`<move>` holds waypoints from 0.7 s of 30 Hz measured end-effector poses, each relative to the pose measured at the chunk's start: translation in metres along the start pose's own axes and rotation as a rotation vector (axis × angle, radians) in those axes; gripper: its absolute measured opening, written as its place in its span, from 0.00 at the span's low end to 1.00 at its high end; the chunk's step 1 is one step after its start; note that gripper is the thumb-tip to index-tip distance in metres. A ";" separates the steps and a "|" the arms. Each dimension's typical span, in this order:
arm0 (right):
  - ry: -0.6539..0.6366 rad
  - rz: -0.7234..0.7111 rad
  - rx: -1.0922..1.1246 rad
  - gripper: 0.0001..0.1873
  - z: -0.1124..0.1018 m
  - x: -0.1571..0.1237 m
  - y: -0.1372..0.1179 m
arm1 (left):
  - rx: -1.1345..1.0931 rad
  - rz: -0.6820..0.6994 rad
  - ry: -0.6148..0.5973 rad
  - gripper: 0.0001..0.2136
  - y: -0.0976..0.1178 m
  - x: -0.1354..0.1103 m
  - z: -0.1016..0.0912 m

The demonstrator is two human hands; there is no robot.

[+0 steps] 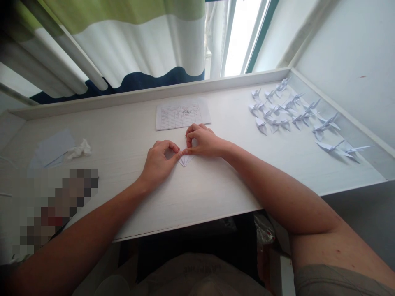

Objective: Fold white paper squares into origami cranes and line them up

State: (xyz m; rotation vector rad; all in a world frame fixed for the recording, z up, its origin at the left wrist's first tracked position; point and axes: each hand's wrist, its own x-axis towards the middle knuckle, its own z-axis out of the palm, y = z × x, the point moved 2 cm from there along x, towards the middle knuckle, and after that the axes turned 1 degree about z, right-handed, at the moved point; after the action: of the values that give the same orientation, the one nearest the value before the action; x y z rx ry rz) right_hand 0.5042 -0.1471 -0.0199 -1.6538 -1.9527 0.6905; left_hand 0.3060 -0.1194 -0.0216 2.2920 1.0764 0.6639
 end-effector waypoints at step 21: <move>0.030 0.021 0.052 0.11 0.000 0.000 -0.003 | 0.106 0.034 -0.163 0.05 0.000 -0.006 -0.004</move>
State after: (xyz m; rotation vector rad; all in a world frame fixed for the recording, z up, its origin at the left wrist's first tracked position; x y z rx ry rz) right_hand 0.5025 -0.1478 -0.0179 -1.6464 -1.8834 0.7137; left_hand 0.3003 -0.1237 -0.0201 2.4124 1.0194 0.4333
